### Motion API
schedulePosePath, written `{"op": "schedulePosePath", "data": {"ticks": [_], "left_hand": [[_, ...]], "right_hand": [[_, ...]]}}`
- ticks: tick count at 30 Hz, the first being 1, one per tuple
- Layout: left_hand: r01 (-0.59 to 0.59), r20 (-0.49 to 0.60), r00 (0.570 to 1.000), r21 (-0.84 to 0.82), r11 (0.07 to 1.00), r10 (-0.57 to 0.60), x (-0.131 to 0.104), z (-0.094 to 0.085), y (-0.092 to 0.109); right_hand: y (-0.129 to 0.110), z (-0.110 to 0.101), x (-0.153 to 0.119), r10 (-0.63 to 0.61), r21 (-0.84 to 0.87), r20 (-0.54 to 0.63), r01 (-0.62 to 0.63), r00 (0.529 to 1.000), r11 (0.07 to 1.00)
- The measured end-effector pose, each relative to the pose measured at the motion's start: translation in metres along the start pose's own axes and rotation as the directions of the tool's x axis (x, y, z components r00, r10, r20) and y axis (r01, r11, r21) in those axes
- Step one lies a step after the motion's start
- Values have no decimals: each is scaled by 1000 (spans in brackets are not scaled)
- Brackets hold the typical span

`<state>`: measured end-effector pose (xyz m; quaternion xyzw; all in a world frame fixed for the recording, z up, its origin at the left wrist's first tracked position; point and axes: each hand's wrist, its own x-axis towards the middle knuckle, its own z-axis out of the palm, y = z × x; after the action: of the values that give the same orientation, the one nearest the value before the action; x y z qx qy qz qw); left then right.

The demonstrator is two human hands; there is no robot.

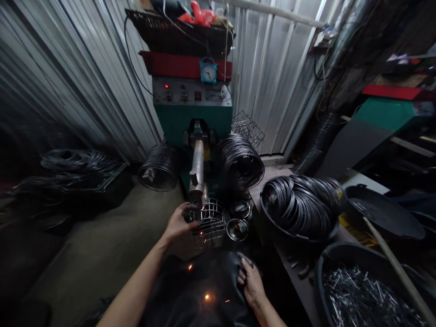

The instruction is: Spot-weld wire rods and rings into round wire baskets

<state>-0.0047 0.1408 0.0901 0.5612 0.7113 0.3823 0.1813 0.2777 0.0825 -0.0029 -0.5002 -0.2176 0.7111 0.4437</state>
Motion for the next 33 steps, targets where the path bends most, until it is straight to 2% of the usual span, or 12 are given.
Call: {"op": "schedulePosePath", "data": {"ticks": [4,9,12,14,16,19,21,23,25,27,30,33], "left_hand": [[-37,-28,999,55,998,39,-17,-3,6],[-37,-12,999,114,993,38,-18,-5,14],[-47,-6,999,120,992,48,-20,-5,15],[-52,9,999,112,992,52,-21,-6,14],[-59,44,997,69,996,56,-18,-11,10],[-28,117,992,-74,997,37,-1,-23,3],[25,157,988,-112,993,-7,17,-31,-1],[84,227,971,-42,996,-72,34,-34,-4],[104,325,939,47,993,-114,47,-32,-7],[85,348,929,120,989,-122,56,-25,-8],[85,232,963,214,973,-135,68,-16,-6],[100,155,978,229,968,-138,77,-23,-7]], "right_hand": [[-4,-6,-12,97,-125,20,-93,995,988],[0,-7,-20,88,-282,12,-81,996,956],[-8,-3,-20,-19,-426,47,37,999,904],[-26,7,-16,-177,-543,153,232,972,807],[-54,26,-4,-337,-607,319,464,886,645],[-100,71,29,-455,-598,549,710,701,373],[-124,105,59,-457,-567,665,798,590,206],[-138,135,88,-358,-538,761,834,542,120],[-143,157,111,-180,-535,816,835,550,129],[-141,172,129,-68,-574,806,803,589,161],[-133,185,146,-132,-648,734,745,666,157],[-129,191,155,-184,-677,698,722,692,146]]}}
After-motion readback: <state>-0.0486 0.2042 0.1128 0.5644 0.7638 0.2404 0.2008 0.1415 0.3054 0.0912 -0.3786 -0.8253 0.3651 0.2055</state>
